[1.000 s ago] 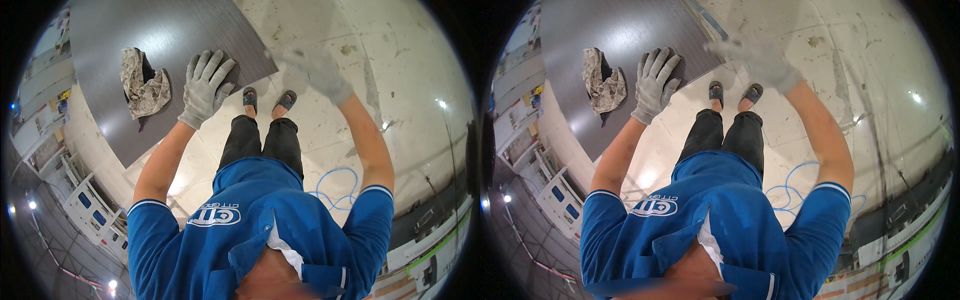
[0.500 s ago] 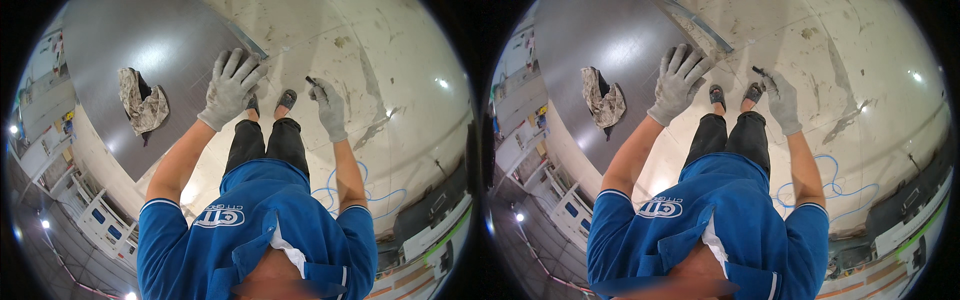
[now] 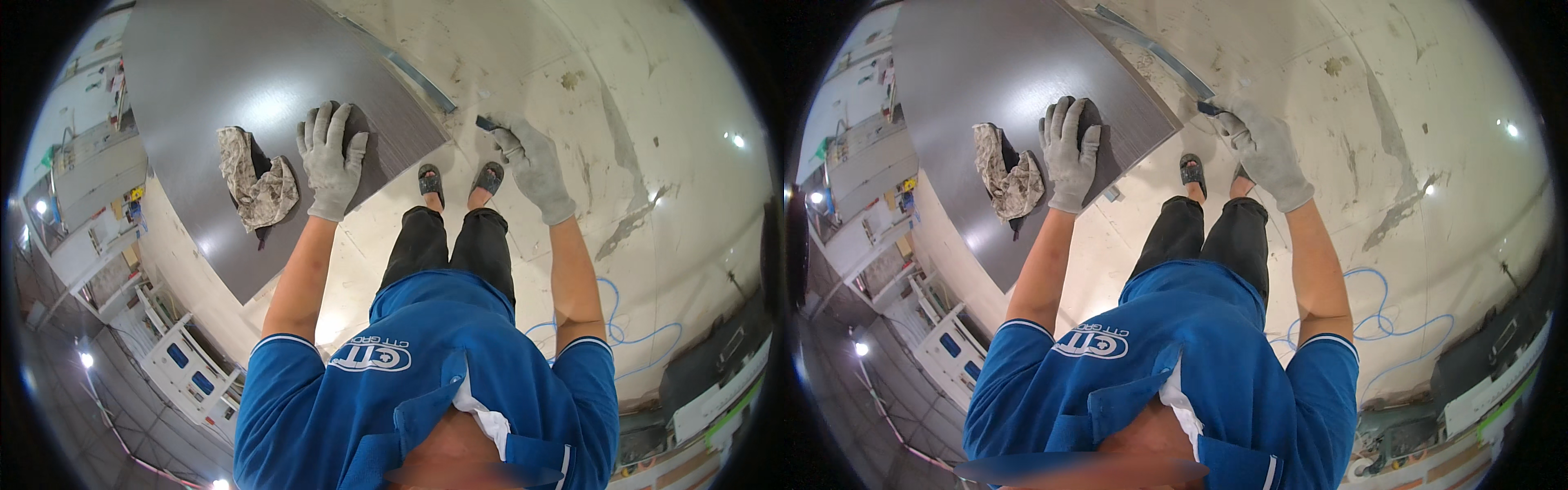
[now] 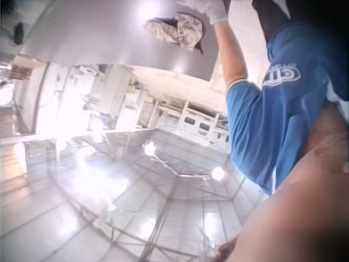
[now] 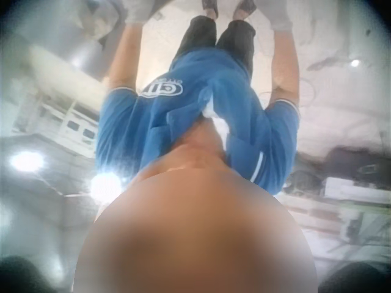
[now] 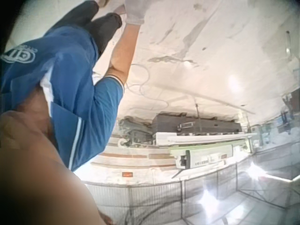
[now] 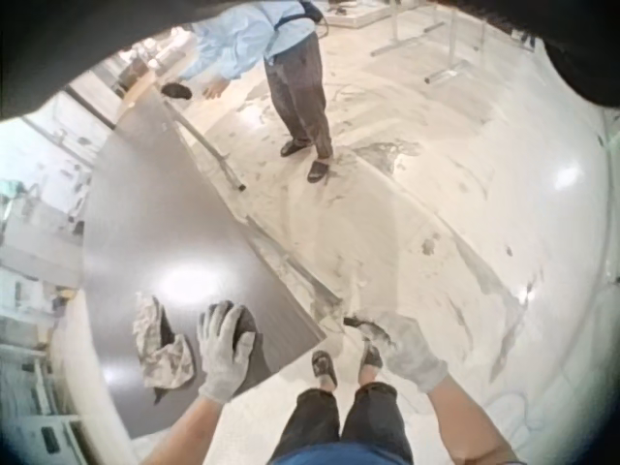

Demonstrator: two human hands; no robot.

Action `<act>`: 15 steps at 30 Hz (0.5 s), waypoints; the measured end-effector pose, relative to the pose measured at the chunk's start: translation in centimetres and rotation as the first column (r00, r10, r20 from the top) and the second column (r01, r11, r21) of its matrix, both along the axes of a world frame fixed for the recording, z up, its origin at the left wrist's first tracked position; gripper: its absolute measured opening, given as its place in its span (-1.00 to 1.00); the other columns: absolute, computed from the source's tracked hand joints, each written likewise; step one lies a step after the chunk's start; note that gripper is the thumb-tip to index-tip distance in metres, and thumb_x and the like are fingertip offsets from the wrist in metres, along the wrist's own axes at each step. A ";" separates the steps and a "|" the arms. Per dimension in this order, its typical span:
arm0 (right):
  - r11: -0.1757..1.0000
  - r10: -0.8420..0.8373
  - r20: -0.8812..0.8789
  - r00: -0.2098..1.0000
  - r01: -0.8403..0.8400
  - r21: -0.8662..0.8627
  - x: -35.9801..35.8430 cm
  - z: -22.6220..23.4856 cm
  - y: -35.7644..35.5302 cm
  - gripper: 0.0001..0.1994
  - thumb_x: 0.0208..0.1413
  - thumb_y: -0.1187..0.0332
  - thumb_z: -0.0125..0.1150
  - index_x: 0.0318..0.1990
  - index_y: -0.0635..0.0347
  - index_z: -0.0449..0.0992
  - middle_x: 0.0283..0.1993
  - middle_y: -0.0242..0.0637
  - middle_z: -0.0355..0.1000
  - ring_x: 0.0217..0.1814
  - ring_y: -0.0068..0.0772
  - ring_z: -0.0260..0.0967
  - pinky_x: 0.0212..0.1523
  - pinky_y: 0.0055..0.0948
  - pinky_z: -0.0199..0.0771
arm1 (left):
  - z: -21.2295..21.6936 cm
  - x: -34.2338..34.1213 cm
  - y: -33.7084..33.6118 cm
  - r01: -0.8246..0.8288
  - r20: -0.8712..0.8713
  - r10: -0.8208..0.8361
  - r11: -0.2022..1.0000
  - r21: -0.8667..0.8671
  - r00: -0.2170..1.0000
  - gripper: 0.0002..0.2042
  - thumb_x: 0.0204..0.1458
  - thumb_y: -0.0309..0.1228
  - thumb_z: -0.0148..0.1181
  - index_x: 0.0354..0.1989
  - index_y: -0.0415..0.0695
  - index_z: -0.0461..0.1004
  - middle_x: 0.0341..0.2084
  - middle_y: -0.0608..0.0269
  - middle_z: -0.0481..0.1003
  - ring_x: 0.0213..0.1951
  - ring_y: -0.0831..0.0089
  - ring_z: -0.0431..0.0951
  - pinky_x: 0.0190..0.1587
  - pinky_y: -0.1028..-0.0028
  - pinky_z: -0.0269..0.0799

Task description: The person wipes a large flat panel with a cloth and uses a scraper to remove residue. They repeatedly wipe and scrape the surface, moving around the panel to cover different areas.

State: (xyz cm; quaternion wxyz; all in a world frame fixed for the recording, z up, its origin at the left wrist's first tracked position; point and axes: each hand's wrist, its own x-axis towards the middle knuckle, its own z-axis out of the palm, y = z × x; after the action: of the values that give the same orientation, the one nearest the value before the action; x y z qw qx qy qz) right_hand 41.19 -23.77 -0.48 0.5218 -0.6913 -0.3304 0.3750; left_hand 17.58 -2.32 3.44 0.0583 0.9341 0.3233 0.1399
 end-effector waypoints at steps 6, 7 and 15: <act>0.935 0.324 0.613 0.721 -0.345 -0.088 2.9 0.8 6.0 -0.56 0.24 0.46 0.11 0.23 -0.23 0.52 -0.12 -0.34 0.59 -0.25 -0.23 0.55 -0.21 -0.29 0.60 | -1.7 -1.4 0.0 -0.066 -0.052 0.066 0.998 0.003 0.996 -0.51 0.25 -0.02 0.12 0.30 0.07 0.44 0.32 0.03 0.36 0.39 -0.10 0.24 0.46 -0.10 -0.03; 0.919 0.353 0.683 0.639 -0.373 -0.126 3.5 0.8 7.8 -0.55 0.22 0.47 0.11 0.23 -0.25 0.52 -0.12 -0.35 0.58 -0.24 -0.22 0.54 -0.20 -0.28 0.59 | -1.7 -1.4 -0.1 -0.071 -0.063 0.071 0.997 0.003 0.995 -0.49 0.27 0.01 0.08 0.31 0.06 0.43 0.33 0.03 0.36 0.40 -0.09 0.23 0.47 -0.08 -0.03; 0.786 0.050 0.920 0.389 -0.583 0.204 5.0 -1.1 26.9 -0.58 0.17 0.41 0.17 0.18 -0.24 0.55 -0.32 -0.39 0.47 -0.31 -0.30 0.46 -0.25 -0.26 0.49 | -1.0 -1.2 0.4 -0.080 -0.046 0.079 0.997 -0.008 0.996 -0.50 0.28 0.02 0.06 0.31 0.07 0.44 0.33 0.04 0.36 0.39 -0.04 0.24 0.46 -0.06 -0.03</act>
State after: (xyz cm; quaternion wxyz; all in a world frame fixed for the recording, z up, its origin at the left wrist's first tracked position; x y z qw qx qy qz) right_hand 46.19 3.14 -1.62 0.3472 -0.5399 -0.7657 -0.0402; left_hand 16.40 -1.94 2.41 0.0499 0.9231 0.3622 0.1193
